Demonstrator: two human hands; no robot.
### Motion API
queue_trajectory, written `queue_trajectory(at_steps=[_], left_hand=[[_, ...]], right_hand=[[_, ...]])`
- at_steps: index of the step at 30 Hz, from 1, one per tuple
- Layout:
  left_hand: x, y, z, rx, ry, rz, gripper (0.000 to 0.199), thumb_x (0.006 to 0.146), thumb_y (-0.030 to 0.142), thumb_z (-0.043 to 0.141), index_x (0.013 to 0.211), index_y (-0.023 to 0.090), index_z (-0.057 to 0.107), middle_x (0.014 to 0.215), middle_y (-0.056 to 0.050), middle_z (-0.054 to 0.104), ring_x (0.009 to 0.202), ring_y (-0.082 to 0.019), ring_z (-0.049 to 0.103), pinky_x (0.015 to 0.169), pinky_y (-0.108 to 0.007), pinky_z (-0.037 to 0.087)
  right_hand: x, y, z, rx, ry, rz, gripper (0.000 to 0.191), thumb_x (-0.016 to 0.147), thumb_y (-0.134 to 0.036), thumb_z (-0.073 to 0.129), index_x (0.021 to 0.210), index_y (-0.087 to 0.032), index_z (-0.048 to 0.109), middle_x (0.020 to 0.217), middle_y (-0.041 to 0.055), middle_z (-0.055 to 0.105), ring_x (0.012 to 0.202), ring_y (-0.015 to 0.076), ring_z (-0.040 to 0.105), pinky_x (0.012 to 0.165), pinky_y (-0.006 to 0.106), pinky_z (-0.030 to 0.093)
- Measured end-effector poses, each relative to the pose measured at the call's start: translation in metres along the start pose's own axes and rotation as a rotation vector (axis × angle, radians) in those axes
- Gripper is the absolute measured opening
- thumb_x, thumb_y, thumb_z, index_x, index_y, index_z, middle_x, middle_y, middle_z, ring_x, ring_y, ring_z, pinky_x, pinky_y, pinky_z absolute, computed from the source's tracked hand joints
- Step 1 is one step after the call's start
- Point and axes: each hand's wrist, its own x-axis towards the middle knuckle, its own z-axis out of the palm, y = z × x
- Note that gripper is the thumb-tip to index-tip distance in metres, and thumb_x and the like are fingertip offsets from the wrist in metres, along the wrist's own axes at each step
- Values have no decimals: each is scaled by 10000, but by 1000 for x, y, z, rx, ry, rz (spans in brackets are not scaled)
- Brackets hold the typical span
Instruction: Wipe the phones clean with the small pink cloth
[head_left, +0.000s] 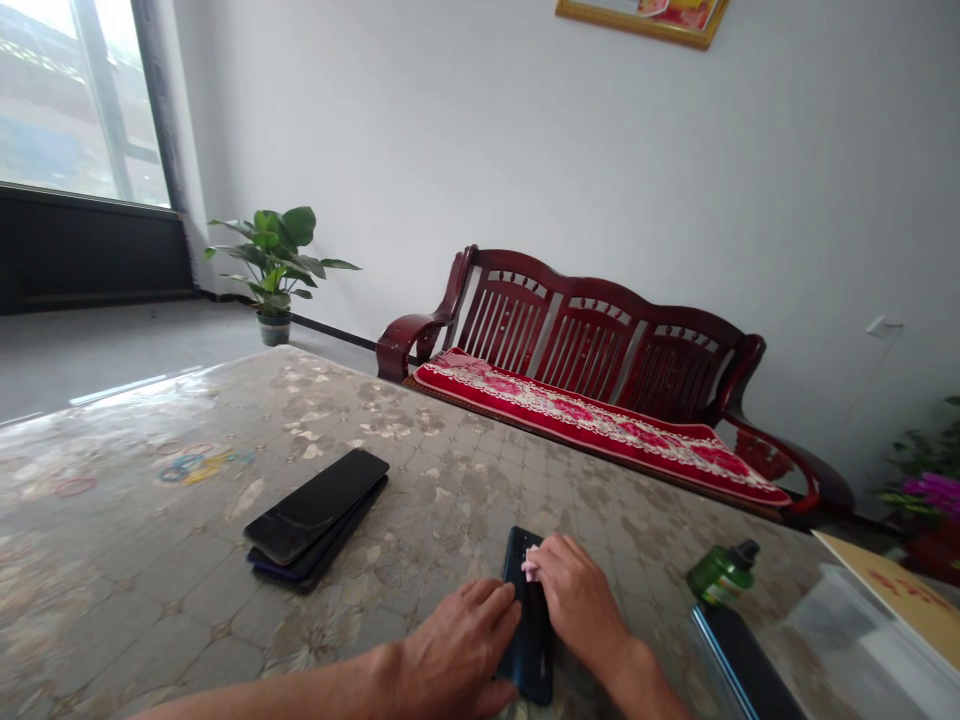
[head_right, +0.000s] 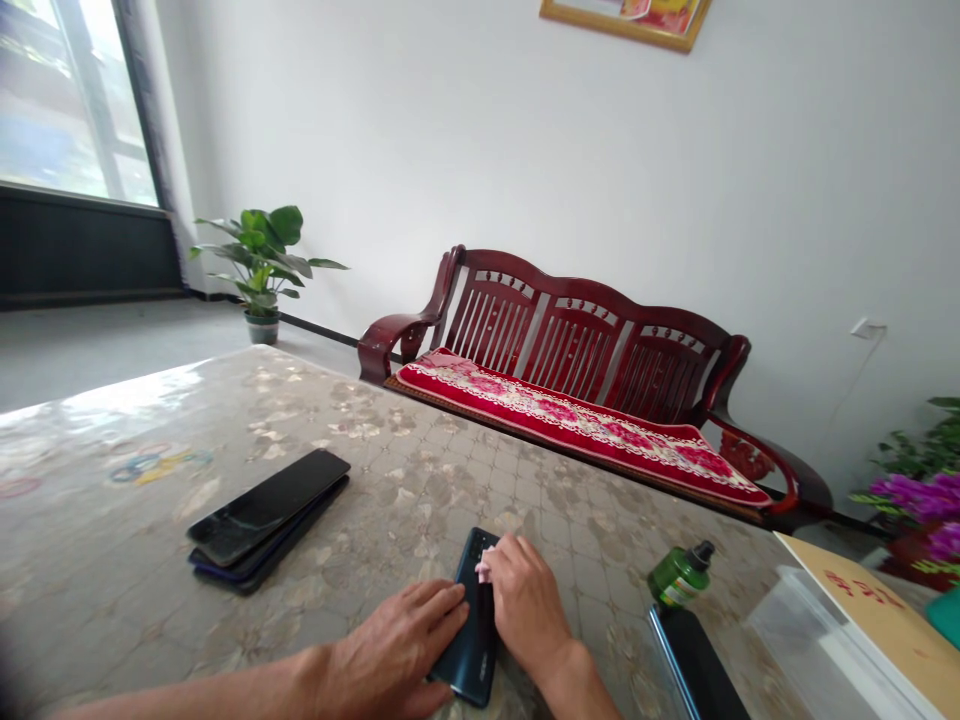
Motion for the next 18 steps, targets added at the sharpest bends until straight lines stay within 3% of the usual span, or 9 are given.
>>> queue_trajectory(at_steps=[3,7,13,18], left_hand=[[0,0,-2,-26,3,7,520,882,414,608,1321,162,490,1269,-131,560,1184,-302,499,1058,-410,399],[-1,0,-3,-1,-4,6,529,890,452,590,1315,148,504,1320,-147,539,1196,-307,494,1061,-416,399],[-1,-2,-1,13,-6,8,554,891,476,583,1322,136,511,1361,-162,520,1213,-310,488,1070,-416,396],[-1,-3,-2,3,13,26,537,885,458,596,1303,133,514,1350,-163,527,1205,-311,497,1069,-419,395]], right_hand=[[-7,-6,-9,23,-62,-34,222,939,-88,458,868,-234,609,888,14,624,851,197,553,753,325,411],[-3,4,-13,72,6,90,209,973,-129,430,886,-235,587,888,15,658,859,193,595,762,313,429],[10,25,1,-24,158,160,168,950,-140,480,867,-246,581,879,13,654,859,192,620,775,304,454],[7,15,7,9,119,107,276,909,-36,445,841,-238,619,865,26,617,883,199,583,800,317,463]])
